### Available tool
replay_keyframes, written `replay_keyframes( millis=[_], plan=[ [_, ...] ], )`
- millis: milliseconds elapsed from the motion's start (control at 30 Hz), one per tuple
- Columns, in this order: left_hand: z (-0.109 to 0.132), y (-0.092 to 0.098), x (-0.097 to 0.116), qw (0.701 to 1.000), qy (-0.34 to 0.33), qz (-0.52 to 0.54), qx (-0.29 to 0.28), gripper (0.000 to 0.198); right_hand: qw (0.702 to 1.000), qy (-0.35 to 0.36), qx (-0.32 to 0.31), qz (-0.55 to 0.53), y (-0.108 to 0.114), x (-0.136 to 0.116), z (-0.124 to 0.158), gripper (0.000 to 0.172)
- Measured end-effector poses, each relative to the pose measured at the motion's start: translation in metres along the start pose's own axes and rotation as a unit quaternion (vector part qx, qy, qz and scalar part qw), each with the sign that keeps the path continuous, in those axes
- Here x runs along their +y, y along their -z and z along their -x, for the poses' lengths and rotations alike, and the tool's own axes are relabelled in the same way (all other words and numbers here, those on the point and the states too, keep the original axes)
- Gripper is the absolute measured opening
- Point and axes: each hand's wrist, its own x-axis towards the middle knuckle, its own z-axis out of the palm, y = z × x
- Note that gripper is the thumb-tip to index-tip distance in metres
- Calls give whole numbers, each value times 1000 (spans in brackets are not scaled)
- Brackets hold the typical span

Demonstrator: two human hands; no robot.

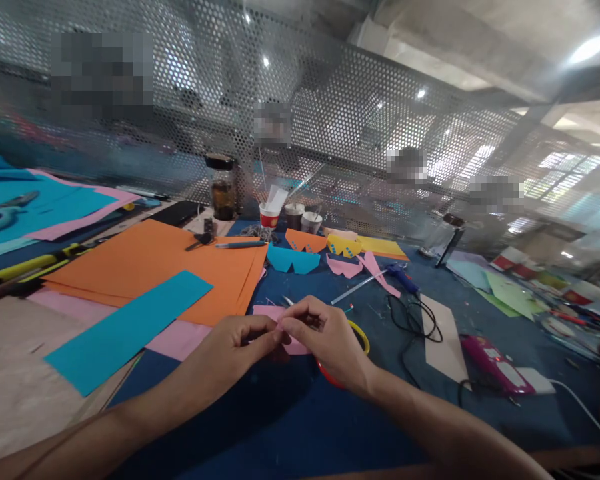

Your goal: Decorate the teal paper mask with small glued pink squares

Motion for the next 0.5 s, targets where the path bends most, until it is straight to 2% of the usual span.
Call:
replay_keyframes(
  millis=[300, 500],
  plan=[
    [1, -2, -1, 1000, -5, 1, 13, 27, 999, -10, 33, 18, 0, -4, -1, 7],
    [1, -2, 1, 999, -18, -39, 24, 36, 999, -5, 33, 14, 1, -4, -2, 8]
  ],
)
